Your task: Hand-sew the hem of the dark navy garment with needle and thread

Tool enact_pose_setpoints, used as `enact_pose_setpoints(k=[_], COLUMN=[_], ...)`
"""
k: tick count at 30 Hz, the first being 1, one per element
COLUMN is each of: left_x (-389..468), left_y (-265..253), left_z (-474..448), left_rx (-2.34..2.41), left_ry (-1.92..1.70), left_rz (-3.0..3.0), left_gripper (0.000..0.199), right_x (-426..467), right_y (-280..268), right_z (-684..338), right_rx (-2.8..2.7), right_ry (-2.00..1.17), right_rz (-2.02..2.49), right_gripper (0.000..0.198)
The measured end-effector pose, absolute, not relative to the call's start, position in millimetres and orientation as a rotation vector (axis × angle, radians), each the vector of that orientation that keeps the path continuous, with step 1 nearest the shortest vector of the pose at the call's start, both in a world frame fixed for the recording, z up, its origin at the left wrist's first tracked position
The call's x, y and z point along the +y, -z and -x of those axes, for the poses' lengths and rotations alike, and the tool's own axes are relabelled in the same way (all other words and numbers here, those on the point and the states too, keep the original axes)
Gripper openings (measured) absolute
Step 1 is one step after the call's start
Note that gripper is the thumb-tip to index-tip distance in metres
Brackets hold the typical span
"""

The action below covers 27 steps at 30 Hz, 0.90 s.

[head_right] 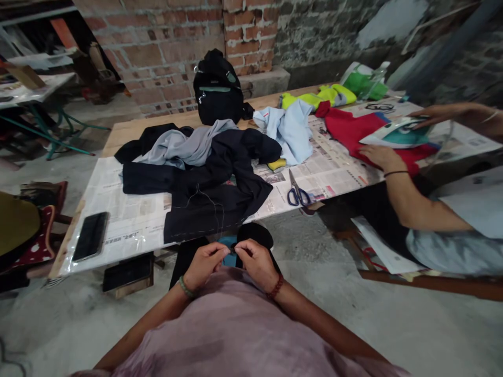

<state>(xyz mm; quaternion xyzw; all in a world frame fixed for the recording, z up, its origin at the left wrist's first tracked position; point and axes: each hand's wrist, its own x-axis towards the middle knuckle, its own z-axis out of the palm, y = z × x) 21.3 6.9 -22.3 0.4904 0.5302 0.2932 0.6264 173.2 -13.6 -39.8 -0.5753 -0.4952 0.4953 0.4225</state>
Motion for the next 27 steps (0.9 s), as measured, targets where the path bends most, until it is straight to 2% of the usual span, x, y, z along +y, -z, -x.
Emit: enact_pose_setpoints(k=[14,21,27], left_x=[7.4,6.9,6.7], left_y=[22.4,23.2,23.5], left_z=[-18.2,-19.4,-18.6], left_rx=[1.138,1.122,1.127], left_ry=[-0.649,-0.652,-0.655], left_rz=[-0.911,-0.904,-0.898], left_gripper=[0.030,0.030,0.029], right_x=[-10.1,-13.7,-10.4], right_y=[44.5,39.1,36.0], right_z=[-181.9,-178.4,-180.1], right_rx=[-1.330,-1.607,-1.703], right_ry=[-1.179,-0.877,-0.830], right_rz=[1.457,1.377,1.326], right_gripper=[0.017,0.007,0.015])
